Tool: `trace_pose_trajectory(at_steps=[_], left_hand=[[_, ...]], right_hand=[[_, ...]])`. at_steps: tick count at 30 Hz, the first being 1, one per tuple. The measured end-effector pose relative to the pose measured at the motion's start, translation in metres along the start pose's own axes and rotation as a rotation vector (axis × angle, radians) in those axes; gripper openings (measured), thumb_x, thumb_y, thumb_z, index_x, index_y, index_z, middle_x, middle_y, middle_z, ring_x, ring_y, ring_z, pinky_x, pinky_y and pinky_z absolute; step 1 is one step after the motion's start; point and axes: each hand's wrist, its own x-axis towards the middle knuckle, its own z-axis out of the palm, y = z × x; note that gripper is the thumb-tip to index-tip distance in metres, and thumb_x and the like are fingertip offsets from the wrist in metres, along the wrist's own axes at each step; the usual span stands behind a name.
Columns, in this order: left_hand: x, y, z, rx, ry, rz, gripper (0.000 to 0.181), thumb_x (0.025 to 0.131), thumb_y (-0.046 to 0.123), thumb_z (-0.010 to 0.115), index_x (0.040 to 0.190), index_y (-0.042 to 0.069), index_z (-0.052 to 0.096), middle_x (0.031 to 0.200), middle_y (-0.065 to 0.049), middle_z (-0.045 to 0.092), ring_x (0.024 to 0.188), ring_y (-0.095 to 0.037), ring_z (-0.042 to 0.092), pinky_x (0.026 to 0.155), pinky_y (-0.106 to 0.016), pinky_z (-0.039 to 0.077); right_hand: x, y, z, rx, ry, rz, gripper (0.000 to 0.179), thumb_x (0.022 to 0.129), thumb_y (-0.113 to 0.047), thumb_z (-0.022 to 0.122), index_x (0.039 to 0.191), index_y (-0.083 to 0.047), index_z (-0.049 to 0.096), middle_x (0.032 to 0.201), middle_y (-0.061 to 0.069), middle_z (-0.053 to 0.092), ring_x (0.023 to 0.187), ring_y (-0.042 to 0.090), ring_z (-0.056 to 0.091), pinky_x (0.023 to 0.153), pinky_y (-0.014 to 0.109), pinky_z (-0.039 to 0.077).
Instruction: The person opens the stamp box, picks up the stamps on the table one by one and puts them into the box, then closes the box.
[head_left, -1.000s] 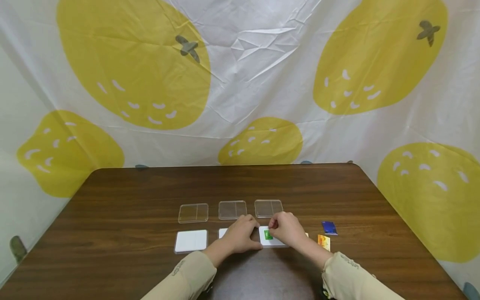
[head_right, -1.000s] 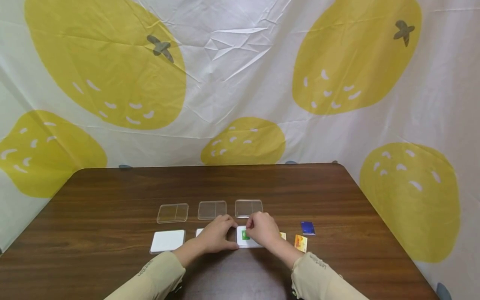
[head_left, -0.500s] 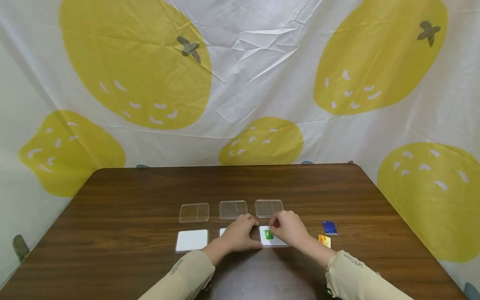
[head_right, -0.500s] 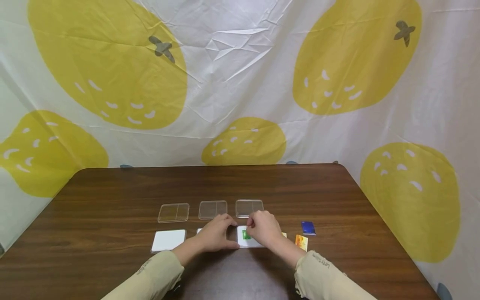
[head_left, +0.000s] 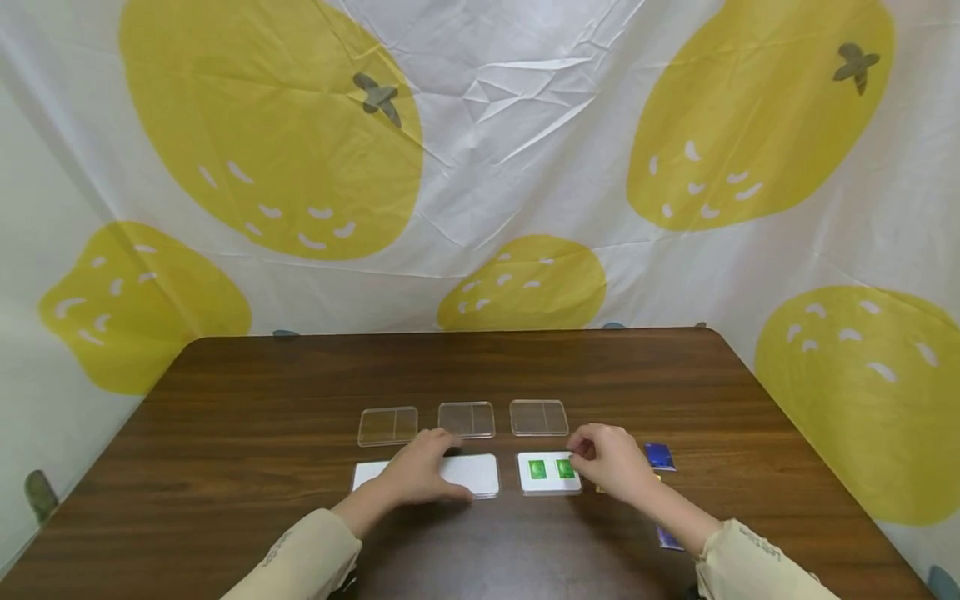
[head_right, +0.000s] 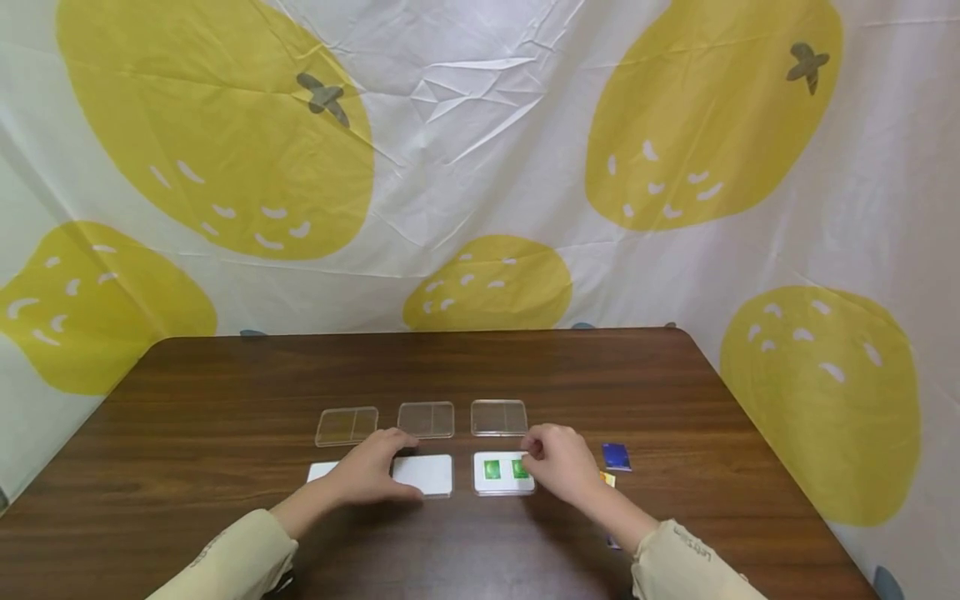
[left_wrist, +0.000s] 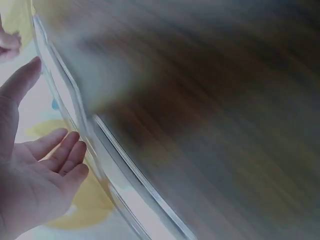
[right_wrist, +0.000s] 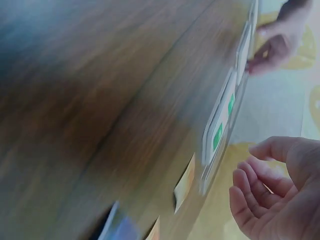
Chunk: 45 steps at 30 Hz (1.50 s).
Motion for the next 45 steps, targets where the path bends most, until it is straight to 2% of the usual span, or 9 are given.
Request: trace_pose_trajectory(at_steps=[3,10,19,27,32,37,41,45], left_hand=[[-0.009,-0.007,-0.006,-0.001,-0.004,-0.042,0.069,0.061,0.037,0.080,0.111,-0.005,0.058,0.104,-0.014,0.058,0.098,-0.031,0.052,0.085,-0.044,0.042],[-0.020,-0.015,-0.010,0.012,-0.024,-0.061,0.065,0.060,0.036,0.081,0.107,-0.004,0.060,0.099,-0.010,0.056,0.095,-0.026,0.051,0.084,-0.043,0.043],[-0.023,-0.018,-0.006,0.026,-0.024,-0.091,0.060,0.060,0.032,0.081,0.105,-0.001,0.061,0.096,-0.006,0.054,0.092,-0.023,0.050,0.080,-0.040,0.044],[-0.024,-0.018,-0.005,0.037,-0.001,-0.083,0.058,0.060,0.031,0.081,0.104,0.000,0.061,0.096,-0.006,0.055,0.091,-0.022,0.049,0.080,-0.039,0.044],[-0.025,-0.018,-0.004,0.038,0.016,-0.070,0.058,0.059,0.030,0.082,0.103,-0.001,0.061,0.095,-0.006,0.055,0.091,-0.022,0.050,0.081,-0.039,0.043],[-0.025,-0.018,-0.004,0.032,0.019,-0.065,0.058,0.059,0.030,0.082,0.103,-0.001,0.061,0.096,-0.007,0.055,0.092,-0.023,0.050,0.081,-0.040,0.043],[-0.026,-0.018,-0.004,0.029,0.018,-0.067,0.058,0.059,0.030,0.082,0.103,-0.001,0.061,0.096,-0.007,0.055,0.092,-0.023,0.050,0.081,-0.040,0.043],[-0.025,-0.019,-0.003,0.022,0.021,-0.071,0.058,0.059,0.030,0.082,0.103,-0.001,0.061,0.097,-0.007,0.056,0.092,-0.022,0.050,0.081,-0.040,0.043]], right_hand=[[-0.005,0.008,-0.008,0.022,-0.018,0.023,0.005,0.072,-0.002,0.066,0.076,-0.005,0.065,0.067,-0.005,0.059,0.061,0.004,0.052,0.054,0.019,0.044],[-0.012,0.032,-0.026,0.043,-0.082,0.076,0.008,0.076,-0.003,0.065,0.084,-0.001,0.067,0.077,0.001,0.065,0.067,0.009,0.057,0.059,0.021,0.047],[-0.022,0.059,-0.028,-0.004,-0.131,0.028,0.010,0.073,-0.002,0.069,0.083,0.000,0.067,0.079,0.005,0.065,0.065,0.009,0.057,0.056,0.020,0.046],[-0.025,0.056,-0.020,-0.042,-0.077,0.069,0.014,0.068,-0.010,0.076,0.079,-0.002,0.070,0.073,-0.001,0.062,0.060,0.004,0.051,0.053,0.020,0.043],[-0.027,0.054,-0.017,-0.091,-0.034,0.020,0.017,0.065,-0.011,0.079,0.077,-0.002,0.072,0.070,-0.002,0.062,0.056,0.001,0.045,0.049,0.020,0.037],[-0.029,0.054,-0.016,-0.112,-0.020,-0.040,0.012,0.066,-0.009,0.077,0.075,-0.003,0.073,0.071,-0.002,0.063,0.060,0.007,0.055,0.051,0.021,0.041],[-0.030,0.053,-0.015,-0.117,-0.020,-0.067,0.008,0.068,-0.007,0.076,0.074,-0.003,0.073,0.071,-0.002,0.063,0.061,0.009,0.057,0.053,0.022,0.043],[-0.029,0.052,-0.014,-0.099,-0.013,-0.028,0.006,0.068,-0.006,0.075,0.072,-0.004,0.072,0.068,-0.003,0.061,0.056,0.003,0.051,0.050,0.020,0.041]])
